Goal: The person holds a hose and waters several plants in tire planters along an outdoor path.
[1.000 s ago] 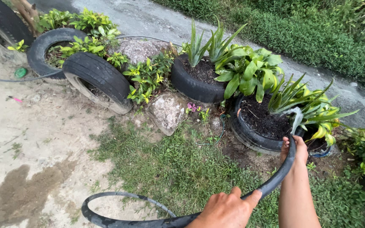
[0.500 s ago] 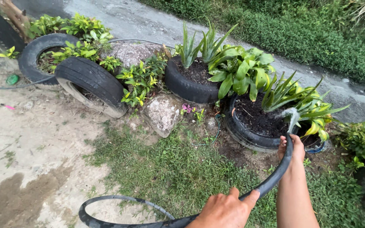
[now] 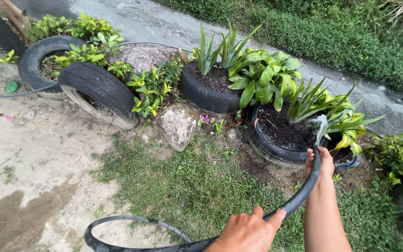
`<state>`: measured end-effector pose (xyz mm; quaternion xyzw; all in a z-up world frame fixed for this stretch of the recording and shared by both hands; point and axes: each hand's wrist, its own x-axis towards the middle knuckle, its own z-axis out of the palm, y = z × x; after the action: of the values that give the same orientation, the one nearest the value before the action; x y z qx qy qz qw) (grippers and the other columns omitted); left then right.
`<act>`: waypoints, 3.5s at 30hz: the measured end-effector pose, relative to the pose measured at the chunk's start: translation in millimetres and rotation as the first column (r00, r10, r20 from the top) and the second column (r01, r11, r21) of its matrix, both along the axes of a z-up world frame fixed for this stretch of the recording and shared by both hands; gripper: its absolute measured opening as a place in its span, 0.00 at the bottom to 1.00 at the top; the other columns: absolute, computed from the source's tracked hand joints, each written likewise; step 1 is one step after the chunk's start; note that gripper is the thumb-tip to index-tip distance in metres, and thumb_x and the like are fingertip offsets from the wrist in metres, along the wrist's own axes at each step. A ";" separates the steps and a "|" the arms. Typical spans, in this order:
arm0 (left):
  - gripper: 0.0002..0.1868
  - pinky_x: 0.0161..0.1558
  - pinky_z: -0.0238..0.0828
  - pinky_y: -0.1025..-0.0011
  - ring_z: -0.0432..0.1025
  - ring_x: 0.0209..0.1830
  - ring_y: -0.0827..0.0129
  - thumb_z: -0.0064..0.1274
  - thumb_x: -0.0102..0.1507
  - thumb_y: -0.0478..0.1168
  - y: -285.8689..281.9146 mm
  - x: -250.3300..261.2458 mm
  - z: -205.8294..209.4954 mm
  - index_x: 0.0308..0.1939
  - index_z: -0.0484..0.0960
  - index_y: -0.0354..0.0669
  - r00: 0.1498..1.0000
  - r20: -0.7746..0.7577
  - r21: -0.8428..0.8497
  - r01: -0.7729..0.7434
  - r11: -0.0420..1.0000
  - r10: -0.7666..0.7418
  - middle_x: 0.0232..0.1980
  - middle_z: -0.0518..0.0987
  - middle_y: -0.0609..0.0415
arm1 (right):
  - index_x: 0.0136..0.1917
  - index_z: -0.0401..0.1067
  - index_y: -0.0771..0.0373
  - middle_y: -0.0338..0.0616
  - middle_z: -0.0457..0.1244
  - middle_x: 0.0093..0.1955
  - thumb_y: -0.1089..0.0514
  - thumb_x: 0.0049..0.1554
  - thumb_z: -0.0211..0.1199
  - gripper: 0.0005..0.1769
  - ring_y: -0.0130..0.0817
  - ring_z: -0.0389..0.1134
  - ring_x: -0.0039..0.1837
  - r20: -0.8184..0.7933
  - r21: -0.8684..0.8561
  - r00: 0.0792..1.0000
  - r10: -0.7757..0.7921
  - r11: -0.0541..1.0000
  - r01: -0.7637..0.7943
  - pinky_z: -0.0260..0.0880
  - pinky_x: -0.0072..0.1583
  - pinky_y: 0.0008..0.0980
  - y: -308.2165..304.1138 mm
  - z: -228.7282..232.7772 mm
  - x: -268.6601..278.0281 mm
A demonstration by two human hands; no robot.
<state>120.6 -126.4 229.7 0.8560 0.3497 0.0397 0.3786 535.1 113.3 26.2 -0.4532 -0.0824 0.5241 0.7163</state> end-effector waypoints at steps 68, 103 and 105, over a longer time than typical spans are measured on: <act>0.39 0.53 0.75 0.53 0.80 0.42 0.56 0.55 0.66 0.50 38.0 -48.0 -59.5 0.78 0.53 0.78 0.945 -0.305 -0.007 -0.124 0.992 0.117 0.42 0.71 0.52 | 0.43 0.71 0.75 0.55 0.70 0.36 0.56 0.55 0.62 0.15 0.32 0.65 0.29 0.063 -0.061 0.978 -0.201 0.977 0.204 0.65 0.30 0.29 14.9 -37.7 -66.4; 0.40 0.53 0.74 0.54 0.78 0.41 0.57 0.57 0.64 0.53 33.8 -84.3 -74.8 0.76 0.54 0.84 0.911 -0.287 0.051 -0.293 0.955 0.295 0.40 0.70 0.54 | 0.40 0.71 0.74 0.55 0.68 0.35 0.56 0.55 0.61 0.15 0.32 0.64 0.29 0.045 -0.006 0.999 -0.030 1.000 0.030 0.64 0.30 0.28 70.8 -37.6 -136.1; 0.40 0.53 0.74 0.54 0.78 0.42 0.57 0.57 0.64 0.53 34.4 -87.0 -75.9 0.76 0.55 0.84 0.911 -0.278 0.048 -0.305 0.951 0.306 0.41 0.70 0.54 | 0.40 0.71 0.76 0.56 0.68 0.35 0.57 0.56 0.61 0.16 0.33 0.65 0.29 0.043 -0.005 0.999 -0.015 1.000 0.016 0.65 0.31 0.29 71.7 -36.7 -140.1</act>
<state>33.6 -92.0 153.8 0.7883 0.5294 -0.0234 0.3125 395.1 185.0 -10.5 -0.4668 -0.0930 0.5088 0.7173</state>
